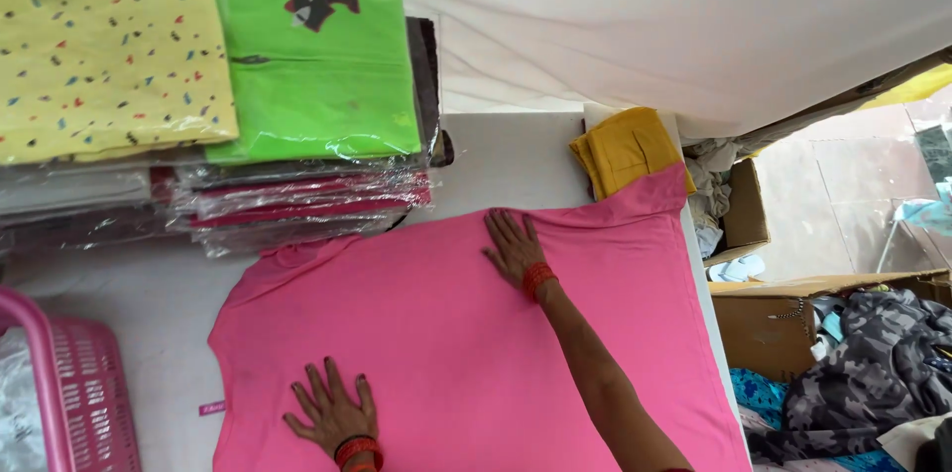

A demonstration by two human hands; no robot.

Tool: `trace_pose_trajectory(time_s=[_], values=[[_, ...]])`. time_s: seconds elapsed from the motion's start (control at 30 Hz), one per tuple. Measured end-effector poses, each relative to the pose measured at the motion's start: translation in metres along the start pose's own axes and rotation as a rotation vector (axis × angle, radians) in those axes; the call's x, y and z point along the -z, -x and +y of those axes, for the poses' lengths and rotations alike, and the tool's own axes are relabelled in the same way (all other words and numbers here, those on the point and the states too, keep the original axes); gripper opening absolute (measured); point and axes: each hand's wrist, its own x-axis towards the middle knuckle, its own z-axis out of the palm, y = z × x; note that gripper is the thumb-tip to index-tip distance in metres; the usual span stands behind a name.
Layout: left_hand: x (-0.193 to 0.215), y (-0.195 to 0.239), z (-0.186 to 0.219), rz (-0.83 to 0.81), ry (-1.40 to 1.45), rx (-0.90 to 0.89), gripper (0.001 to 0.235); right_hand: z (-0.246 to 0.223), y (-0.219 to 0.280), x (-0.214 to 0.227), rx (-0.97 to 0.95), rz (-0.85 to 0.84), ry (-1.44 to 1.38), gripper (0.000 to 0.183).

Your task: The person folds a yellow patterned cloth and places it into a clear plastic bag on a white table. They then pick up a pink t-shirt, lay it flat, and fold it neatly by hand before placing it on a stack of other packaged clothes.

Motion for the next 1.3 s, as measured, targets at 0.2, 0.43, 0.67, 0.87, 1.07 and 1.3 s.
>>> trace_pose_trajectory(time_s=[0.2, 0.43, 0.67, 0.87, 1.07, 1.3], values=[[-0.011, -0.001, -0.001, 0.036, 0.018, 0.058, 0.066, 0.110, -0.046, -0.010, -0.077, 0.205, -0.217, 0.056], [-0.007, 0.001, -0.003, 0.053, 0.044, 0.049, 0.063, 0.201, 0.011, 0.005, -0.322, 0.028, 0.031, 0.024], [-0.009, 0.003, -0.004, 0.053, 0.041, 0.048, 0.062, 0.205, 0.028, 0.023, -0.389, 0.148, -0.225, 0.015], [-0.010, 0.004, -0.007, 0.015, 0.011, 0.055, 0.064, 0.221, 0.012, 0.003, -0.483, 0.256, -0.357, 0.017], [-0.011, 0.004, -0.008, 0.013, 0.001, 0.057, 0.065, 0.196, -0.003, -0.003, -0.490, 0.313, -0.273, 0.023], [-0.010, 0.003, -0.005, 0.041, -0.009, 0.036, 0.063, 0.041, 0.046, -0.003, -0.046, 0.152, -0.416, 0.070]])
